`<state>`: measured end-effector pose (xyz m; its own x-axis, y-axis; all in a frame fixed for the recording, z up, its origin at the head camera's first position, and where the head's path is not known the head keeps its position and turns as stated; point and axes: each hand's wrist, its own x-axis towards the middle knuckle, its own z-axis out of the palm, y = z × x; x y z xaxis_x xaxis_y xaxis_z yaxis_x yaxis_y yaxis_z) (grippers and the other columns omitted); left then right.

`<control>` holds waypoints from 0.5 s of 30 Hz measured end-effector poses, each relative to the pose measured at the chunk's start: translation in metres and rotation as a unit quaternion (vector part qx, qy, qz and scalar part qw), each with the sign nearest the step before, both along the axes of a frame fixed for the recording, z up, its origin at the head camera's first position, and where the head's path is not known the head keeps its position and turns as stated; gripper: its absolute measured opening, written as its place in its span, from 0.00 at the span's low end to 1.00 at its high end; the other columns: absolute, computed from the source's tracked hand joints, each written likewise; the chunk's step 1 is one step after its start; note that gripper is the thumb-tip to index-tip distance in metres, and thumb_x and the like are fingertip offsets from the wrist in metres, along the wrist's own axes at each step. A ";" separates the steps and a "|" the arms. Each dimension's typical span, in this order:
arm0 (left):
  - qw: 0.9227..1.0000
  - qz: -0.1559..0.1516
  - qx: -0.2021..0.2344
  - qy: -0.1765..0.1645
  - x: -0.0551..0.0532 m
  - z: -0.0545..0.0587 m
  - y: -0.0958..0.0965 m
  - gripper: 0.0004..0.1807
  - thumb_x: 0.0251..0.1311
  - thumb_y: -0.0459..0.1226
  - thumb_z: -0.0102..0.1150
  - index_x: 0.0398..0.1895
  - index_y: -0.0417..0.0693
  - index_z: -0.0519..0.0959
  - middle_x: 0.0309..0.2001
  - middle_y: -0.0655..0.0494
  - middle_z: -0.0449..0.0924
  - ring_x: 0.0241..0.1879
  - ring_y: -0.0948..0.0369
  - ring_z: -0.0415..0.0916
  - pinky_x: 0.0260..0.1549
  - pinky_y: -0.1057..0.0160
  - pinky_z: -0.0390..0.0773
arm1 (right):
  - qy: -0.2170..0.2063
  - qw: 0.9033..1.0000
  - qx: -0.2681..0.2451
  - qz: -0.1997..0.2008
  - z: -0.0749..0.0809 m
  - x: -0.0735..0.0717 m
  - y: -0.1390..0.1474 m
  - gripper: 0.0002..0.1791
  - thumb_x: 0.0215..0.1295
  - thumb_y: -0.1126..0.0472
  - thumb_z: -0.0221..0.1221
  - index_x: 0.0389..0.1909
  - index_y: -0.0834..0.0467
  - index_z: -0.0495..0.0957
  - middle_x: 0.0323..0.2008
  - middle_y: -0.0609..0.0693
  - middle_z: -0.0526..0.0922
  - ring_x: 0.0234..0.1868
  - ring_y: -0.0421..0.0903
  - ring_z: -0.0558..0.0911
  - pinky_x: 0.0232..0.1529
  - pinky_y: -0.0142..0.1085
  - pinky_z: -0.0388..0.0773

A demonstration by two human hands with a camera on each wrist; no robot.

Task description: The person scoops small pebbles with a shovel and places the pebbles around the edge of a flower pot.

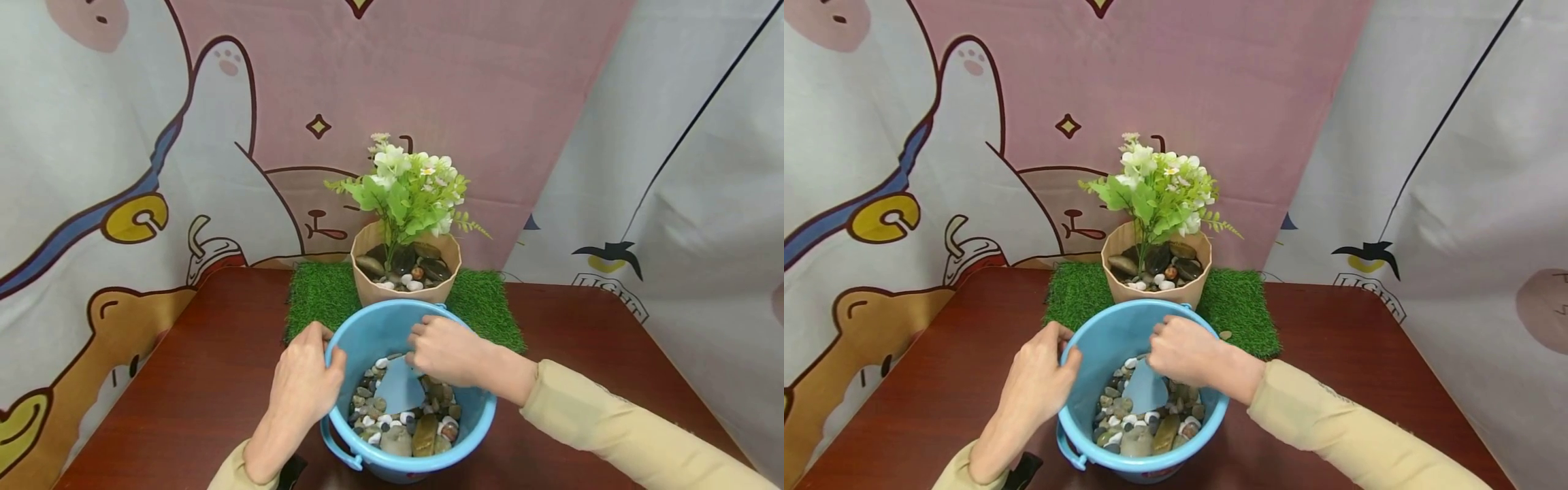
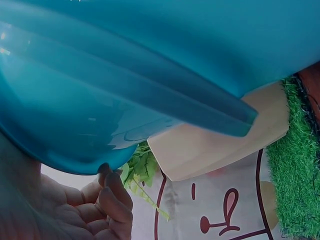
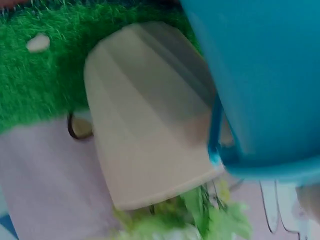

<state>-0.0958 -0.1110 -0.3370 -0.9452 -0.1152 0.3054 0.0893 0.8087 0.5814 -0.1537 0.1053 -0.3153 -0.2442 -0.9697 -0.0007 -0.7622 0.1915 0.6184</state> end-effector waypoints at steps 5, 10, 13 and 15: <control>1.000 -0.004 0.002 -0.007 0.000 0.001 0.000 0.08 0.56 0.36 0.52 0.36 0.42 0.75 0.27 0.54 0.73 0.24 0.60 0.70 0.24 0.62 0.69 | -0.013 1.000 -0.004 0.013 -0.006 0.002 -0.007 0.06 0.57 0.54 0.60 0.22 0.45 0.80 0.20 0.41 0.77 0.22 0.41 0.72 0.27 0.33 0.62; 1.000 -0.004 0.003 -0.007 -0.001 0.001 0.000 0.08 0.56 0.36 0.52 0.36 0.42 0.75 0.27 0.54 0.73 0.24 0.60 0.70 0.24 0.63 0.69 | -0.078 0.996 -0.016 -0.041 -0.008 -0.002 -0.009 0.04 0.49 0.55 0.67 0.24 0.46 0.80 0.18 0.42 0.76 0.20 0.41 0.70 0.25 0.33 0.60; 1.000 -0.003 0.002 -0.005 -0.001 0.000 0.000 0.08 0.56 0.36 0.52 0.36 0.41 0.75 0.27 0.54 0.73 0.25 0.60 0.71 0.24 0.62 0.70 | -0.140 0.987 -0.025 -0.074 -0.009 -0.006 -0.007 0.07 0.45 0.56 0.70 0.24 0.47 0.81 0.16 0.42 0.75 0.17 0.39 0.66 0.22 0.31 0.59; 1.000 -0.003 0.001 -0.004 -0.001 0.000 -0.001 0.08 0.56 0.36 0.52 0.36 0.41 0.75 0.27 0.54 0.73 0.25 0.59 0.71 0.25 0.62 0.70 | -0.166 0.982 -0.033 -0.084 -0.009 -0.008 -0.007 0.08 0.43 0.57 0.71 0.23 0.47 0.80 0.15 0.41 0.75 0.16 0.38 0.63 0.21 0.31 0.59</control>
<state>-0.0965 -0.1116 -0.3368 -0.9483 -0.1091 0.2982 0.0905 0.8073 0.5832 -0.1618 0.0984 -0.3243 -0.3970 -0.9167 -0.0461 -0.8742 0.3623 0.3233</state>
